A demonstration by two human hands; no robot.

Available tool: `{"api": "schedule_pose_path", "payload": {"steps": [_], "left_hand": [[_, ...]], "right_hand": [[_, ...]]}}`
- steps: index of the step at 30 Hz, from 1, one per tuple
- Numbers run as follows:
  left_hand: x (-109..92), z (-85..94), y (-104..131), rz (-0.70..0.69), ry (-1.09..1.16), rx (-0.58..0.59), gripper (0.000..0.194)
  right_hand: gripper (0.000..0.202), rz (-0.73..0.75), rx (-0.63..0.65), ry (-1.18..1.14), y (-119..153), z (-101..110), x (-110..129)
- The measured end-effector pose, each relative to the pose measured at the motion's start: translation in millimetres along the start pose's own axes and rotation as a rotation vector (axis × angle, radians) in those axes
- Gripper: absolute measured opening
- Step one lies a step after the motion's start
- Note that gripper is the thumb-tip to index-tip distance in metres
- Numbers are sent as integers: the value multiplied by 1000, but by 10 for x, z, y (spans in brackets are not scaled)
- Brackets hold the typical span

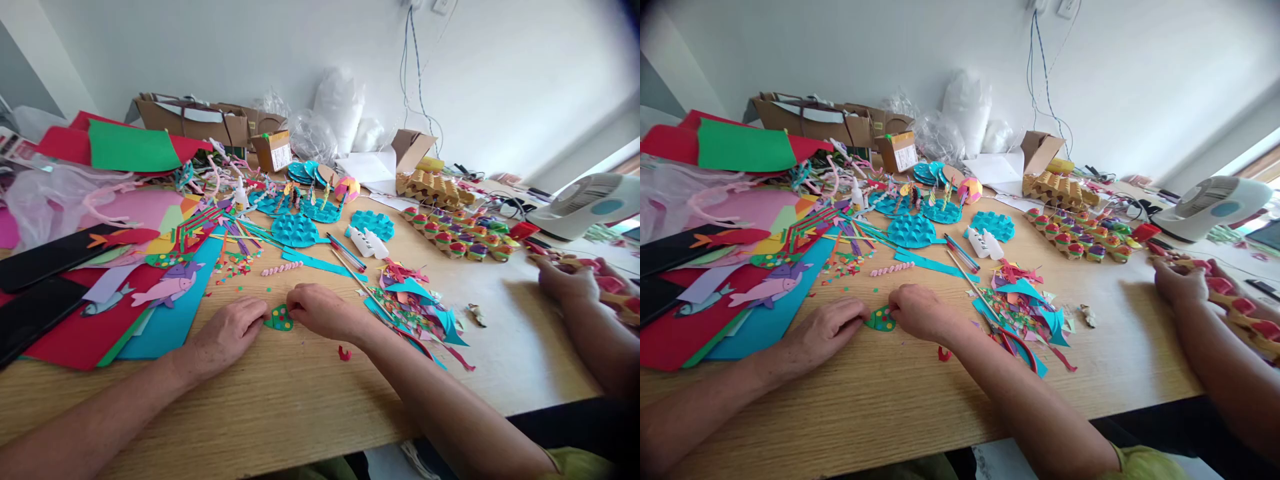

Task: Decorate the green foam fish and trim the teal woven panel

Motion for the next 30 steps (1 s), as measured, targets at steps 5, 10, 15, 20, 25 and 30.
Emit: {"api": "schedule_pose_path", "payload": {"steps": [5, 10, 15, 20, 25, 30], "left_hand": [[15, -19, -5, -32, -20, -19, 19], [7, -19, -9, -40, -32, -16, 19], [4, -19, -10, -49, -52, -22, 19], [14, -27, -6, -54, -52, -14, 18], [10, -27, -4, -53, -57, -13, 18], [-15, -8, -16, -47, -60, -15, 18]], "right_hand": [[17, -7, 26, 20, -20, -14, -2], [17, 18, 11, 45, -44, -53, -24], [17, 14, -8, 53, -39, -69, -22], [14, 0, -28, 72, -37, -68, -24], [11, 1, -66, 66, -42, -98, -28], [9, -22, -55, 26, -36, -52, -5]]}}
Point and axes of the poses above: each hand's wrist, its own y-axis away from the middle knuckle, its own z-axis out of the back of the hand, x = y × z, the point moved 1 cm from there along -y, towards the middle knuckle, and after that the axes turned 6 degrees about y, right-handed, at the moved point
